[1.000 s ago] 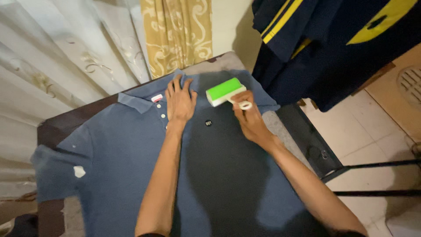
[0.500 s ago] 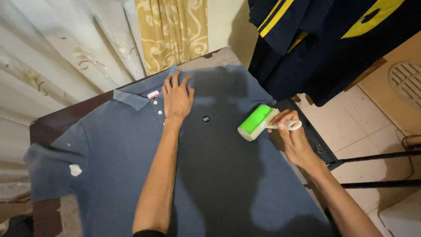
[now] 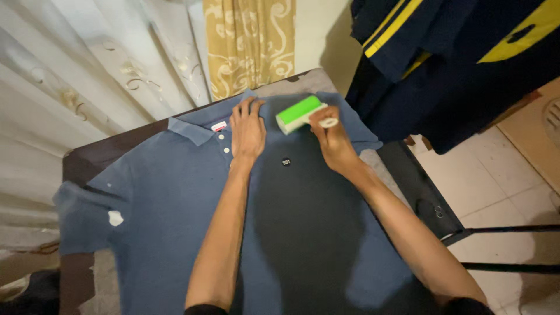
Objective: The person lays a blue polo shirt flat on a table and smooths it out. They then use a green lint roller to roll over the shirt's surface, removing lint and debris from the collar, sleeves, and body.
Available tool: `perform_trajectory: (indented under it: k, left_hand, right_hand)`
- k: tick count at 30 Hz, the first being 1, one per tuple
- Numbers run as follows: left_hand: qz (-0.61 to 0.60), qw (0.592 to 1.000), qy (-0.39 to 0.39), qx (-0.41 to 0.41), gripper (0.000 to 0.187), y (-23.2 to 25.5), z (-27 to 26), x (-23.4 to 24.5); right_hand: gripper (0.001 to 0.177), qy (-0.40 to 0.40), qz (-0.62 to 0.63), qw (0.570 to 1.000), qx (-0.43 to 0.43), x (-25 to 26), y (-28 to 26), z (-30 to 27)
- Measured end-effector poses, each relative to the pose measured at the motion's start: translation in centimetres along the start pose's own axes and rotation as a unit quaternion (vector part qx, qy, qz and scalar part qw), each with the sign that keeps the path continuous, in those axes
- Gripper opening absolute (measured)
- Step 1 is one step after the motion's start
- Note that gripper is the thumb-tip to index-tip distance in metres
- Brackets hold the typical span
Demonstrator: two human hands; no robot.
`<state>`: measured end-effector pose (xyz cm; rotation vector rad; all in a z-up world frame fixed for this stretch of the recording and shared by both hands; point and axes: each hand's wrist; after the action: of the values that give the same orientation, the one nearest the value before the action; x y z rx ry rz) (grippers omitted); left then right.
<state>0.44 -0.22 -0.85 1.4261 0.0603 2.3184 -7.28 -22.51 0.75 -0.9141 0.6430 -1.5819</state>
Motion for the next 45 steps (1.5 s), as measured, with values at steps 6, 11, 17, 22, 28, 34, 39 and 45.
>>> perform_trajectory:
  k: [6, 11, 17, 22, 28, 34, 39, 45]
  left_hand:
    - [-0.013, 1.0, 0.001, 0.004, 0.047, 0.0, -0.2, 0.3]
    - [-0.025, 1.0, 0.003, -0.003, 0.046, 0.1, -0.3, 0.8]
    - [0.033, 0.996, 0.008, -0.085, 0.042, 0.9, -0.3, 1.1]
    - [0.009, 0.99, 0.01, -0.141, 0.034, 0.8, -1.0, 1.7]
    - [0.016, 0.99, -0.018, -0.141, 0.031, 1.2, -0.8, 2.2]
    - [0.024, 0.989, -0.031, -0.141, 0.03, 1.3, -1.1, 2.5]
    - [0.027, 0.988, -0.033, -0.151, 0.033, 1.5, -1.0, 2.6]
    - [0.057, 0.984, -0.048, -0.163, 0.041, 1.3, -1.1, 1.6]
  right_hand:
    - [0.014, 0.036, 0.031, 0.999, -0.004, -3.4, 2.3, 3.1]
    - [0.014, 0.015, -0.038, 0.993, 0.114, -2.3, 0.7, 1.5]
    - [0.019, 0.006, 0.007, 1.0, 0.007, 0.0, -4.8, -5.6]
    - [0.019, -0.001, -0.037, 0.999, -0.023, 2.3, -8.7, -11.8]
    - [0.021, -0.003, -0.083, 0.996, -0.04, 4.5, -12.7, -16.3]
    - [0.015, 0.051, -0.065, 0.993, -0.08, 2.5, -10.6, -14.0]
    - [0.015, 0.019, -0.073, 0.997, -0.03, 2.3, -9.6, -12.0]
    - [0.016, 0.028, -0.086, 0.994, -0.065, 4.8, -13.0, -17.2]
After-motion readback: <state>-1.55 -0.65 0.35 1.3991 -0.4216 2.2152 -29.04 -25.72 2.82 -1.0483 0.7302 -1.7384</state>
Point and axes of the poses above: each hand's wrist, its own z-axis towards the middle knuckle, its own x-axis out of the back of the hand, y = z × x, and after that the axes turned 13 degrees about z, right-handed
